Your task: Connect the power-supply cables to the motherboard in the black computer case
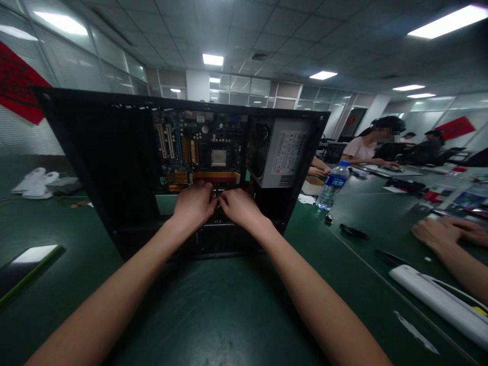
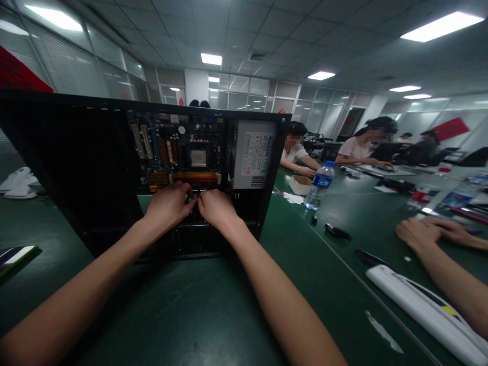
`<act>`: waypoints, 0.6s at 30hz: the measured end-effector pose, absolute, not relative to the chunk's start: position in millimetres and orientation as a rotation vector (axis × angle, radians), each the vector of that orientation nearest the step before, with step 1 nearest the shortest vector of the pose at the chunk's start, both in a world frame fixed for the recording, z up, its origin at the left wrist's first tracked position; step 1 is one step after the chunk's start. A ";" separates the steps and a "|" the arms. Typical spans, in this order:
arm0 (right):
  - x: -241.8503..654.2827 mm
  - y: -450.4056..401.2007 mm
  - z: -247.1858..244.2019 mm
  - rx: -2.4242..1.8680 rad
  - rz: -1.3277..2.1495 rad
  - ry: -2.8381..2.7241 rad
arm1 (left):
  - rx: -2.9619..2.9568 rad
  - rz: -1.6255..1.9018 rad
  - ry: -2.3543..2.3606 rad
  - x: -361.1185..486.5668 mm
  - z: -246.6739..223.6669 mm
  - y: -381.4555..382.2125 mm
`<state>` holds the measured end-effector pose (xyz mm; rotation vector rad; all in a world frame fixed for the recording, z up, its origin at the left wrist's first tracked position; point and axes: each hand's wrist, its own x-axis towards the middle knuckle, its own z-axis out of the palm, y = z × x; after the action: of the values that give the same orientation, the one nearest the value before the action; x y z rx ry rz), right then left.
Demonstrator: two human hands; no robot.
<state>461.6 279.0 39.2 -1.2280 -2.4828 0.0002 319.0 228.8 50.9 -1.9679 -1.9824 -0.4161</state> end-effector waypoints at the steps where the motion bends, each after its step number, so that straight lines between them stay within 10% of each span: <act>1: 461.6 278.4 39.7 -1.205 -0.008 -2.489 | -1.978 -0.425 -1.959 318.6 50.1 229.1; 18: 461.0 291.7 31.1 -0.696 -0.073 -2.564 | -2.349 -0.810 -1.828 304.5 38.5 249.3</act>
<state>461.0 291.7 31.1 -0.6960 -2.5635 -0.0728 304.5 249.3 38.5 -2.3488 -1.8280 -0.8101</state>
